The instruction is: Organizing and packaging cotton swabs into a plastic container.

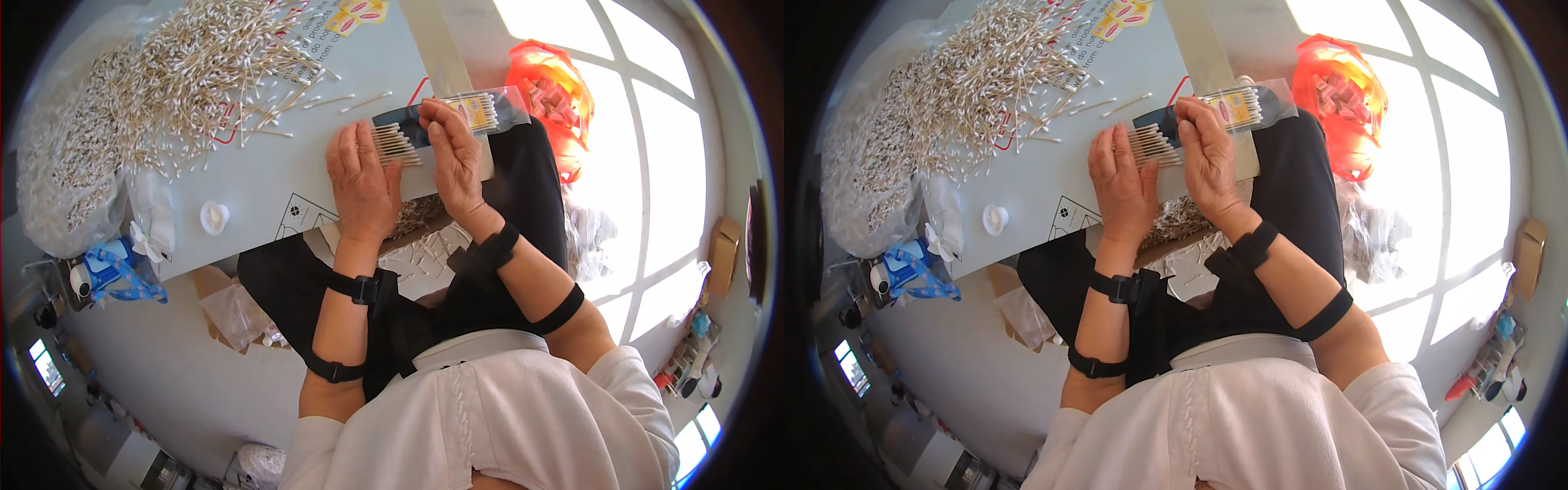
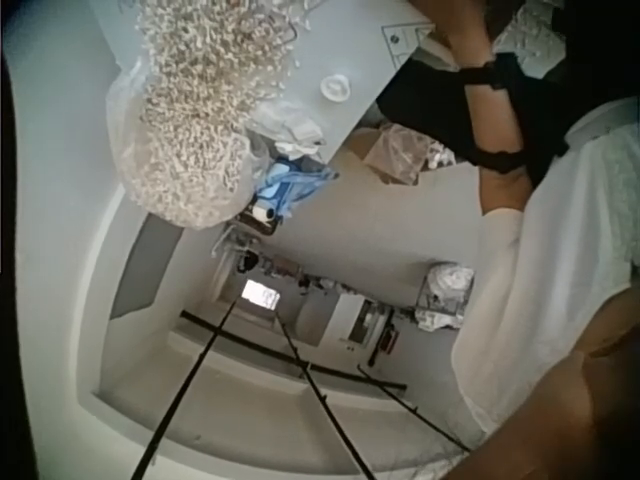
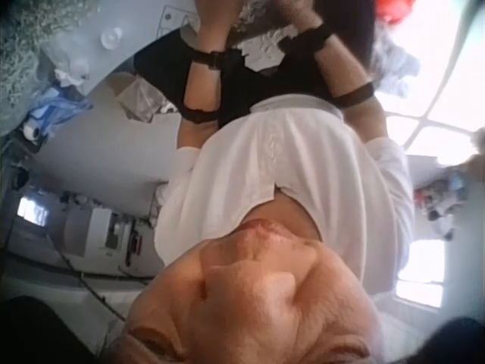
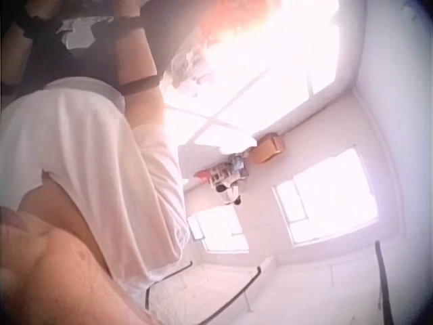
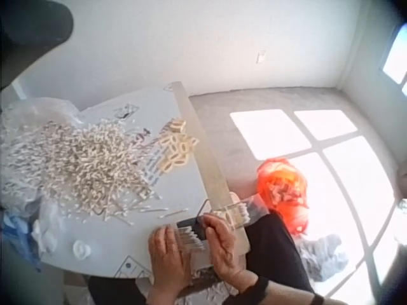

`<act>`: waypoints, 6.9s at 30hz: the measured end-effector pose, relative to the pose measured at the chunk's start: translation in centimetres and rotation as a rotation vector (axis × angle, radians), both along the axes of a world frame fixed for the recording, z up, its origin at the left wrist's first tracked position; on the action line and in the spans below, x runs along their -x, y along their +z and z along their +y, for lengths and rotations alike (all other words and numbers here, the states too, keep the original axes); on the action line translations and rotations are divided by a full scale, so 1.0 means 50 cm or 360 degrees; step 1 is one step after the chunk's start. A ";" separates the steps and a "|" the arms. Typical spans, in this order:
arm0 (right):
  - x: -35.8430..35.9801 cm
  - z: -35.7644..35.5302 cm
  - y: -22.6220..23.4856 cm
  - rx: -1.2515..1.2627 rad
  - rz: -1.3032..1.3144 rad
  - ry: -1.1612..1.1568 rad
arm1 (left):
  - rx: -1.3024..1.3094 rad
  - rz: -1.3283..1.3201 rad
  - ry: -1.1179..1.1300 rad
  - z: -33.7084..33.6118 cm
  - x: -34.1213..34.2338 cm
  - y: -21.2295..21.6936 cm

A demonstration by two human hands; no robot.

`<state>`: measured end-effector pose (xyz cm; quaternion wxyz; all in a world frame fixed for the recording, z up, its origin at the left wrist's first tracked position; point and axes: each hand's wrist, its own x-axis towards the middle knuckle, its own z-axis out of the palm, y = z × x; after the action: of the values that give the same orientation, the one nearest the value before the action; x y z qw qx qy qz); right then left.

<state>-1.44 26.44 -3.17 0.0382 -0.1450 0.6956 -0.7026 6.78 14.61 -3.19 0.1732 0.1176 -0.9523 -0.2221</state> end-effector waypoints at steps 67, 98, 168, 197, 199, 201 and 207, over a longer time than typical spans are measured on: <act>0.131 0.174 -0.022 -0.1602 0.0946 0.0438 | 0.0238 -0.0358 -0.0324 0.080 0.095 0.010; 0.151 0.145 -0.057 0.0219 -0.0345 0.0075 | -0.1246 0.0439 0.0000 0.123 0.163 -0.002; 0.043 -0.058 0.007 -0.0719 0.0669 0.0314 | -0.0036 0.0054 0.0217 -0.184 0.022 0.034; 0.042 -0.056 -0.005 -0.0716 0.0801 0.0368 | -0.0061 -0.0108 0.0111 -0.187 0.111 0.034; 0.044 -0.056 -0.005 -0.0715 0.0793 0.0374 | -0.0098 -0.0005 0.0405 -0.187 0.120 0.032; 0.044 -0.055 -0.005 -0.0726 0.0820 0.0357 | -0.0066 0.0010 0.0386 -0.190 0.138 0.034; 0.039 -0.068 -0.003 -0.0703 0.0847 0.0356 | 0.0299 -0.0081 0.0219 -0.195 0.163 0.028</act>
<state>-3.38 23.05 -3.31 -0.0371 -0.3862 0.7960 -0.4645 -1.35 4.86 -1.80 0.1740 0.1714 -0.9627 -0.1163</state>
